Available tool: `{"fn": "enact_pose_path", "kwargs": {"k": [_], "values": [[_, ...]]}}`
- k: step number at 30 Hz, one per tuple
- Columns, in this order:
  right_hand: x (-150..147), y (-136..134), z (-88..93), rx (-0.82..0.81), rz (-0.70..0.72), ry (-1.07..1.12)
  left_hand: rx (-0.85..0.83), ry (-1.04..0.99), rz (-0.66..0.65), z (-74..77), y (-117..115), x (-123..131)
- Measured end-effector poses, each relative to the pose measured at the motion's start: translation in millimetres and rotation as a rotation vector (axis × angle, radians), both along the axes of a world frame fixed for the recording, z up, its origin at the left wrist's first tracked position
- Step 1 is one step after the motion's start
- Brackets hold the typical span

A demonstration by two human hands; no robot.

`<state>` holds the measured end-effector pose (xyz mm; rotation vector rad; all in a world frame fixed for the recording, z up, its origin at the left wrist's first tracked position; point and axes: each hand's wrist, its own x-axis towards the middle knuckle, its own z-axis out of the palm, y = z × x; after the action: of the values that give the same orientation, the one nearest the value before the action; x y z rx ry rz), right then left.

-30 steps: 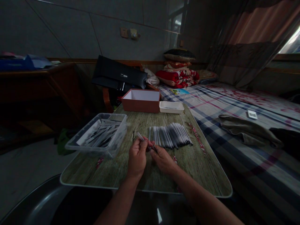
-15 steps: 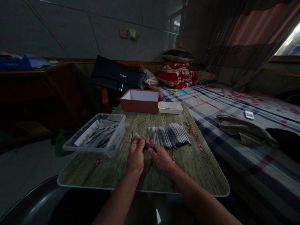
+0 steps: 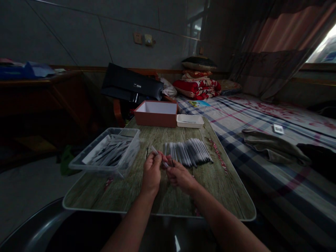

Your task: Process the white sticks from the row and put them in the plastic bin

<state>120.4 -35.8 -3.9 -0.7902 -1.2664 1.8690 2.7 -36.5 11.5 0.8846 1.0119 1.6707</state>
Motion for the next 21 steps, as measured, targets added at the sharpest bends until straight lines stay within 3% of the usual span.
{"fn": "enact_pose_path", "kwargs": {"k": [5, 10, 14, 18, 21], "values": [[-1.9, -1.3, 2.7, 0.309, -0.114, -0.12, -0.008, -0.137, 0.0, 2.0, -0.9, 2.9], [-3.4, -2.6, -0.3, 0.43, -0.134, -0.149, 0.017, -0.107, -0.009, 9.5, -1.3, 0.7], [0.6, -2.3, -3.0, 0.37, -0.128, -0.1, 0.027, -0.093, -0.073, 12.5, -1.6, -4.7], [6.5, -0.3, -1.2, 0.112, -0.171, -0.019, 0.042, -0.115, -0.135, 15.1, -5.8, -8.0], [10.4, 2.0, 0.6, 0.048, -0.219, -0.058, 0.05, -0.122, -0.172, 16.9, -10.6, -8.9]]}}
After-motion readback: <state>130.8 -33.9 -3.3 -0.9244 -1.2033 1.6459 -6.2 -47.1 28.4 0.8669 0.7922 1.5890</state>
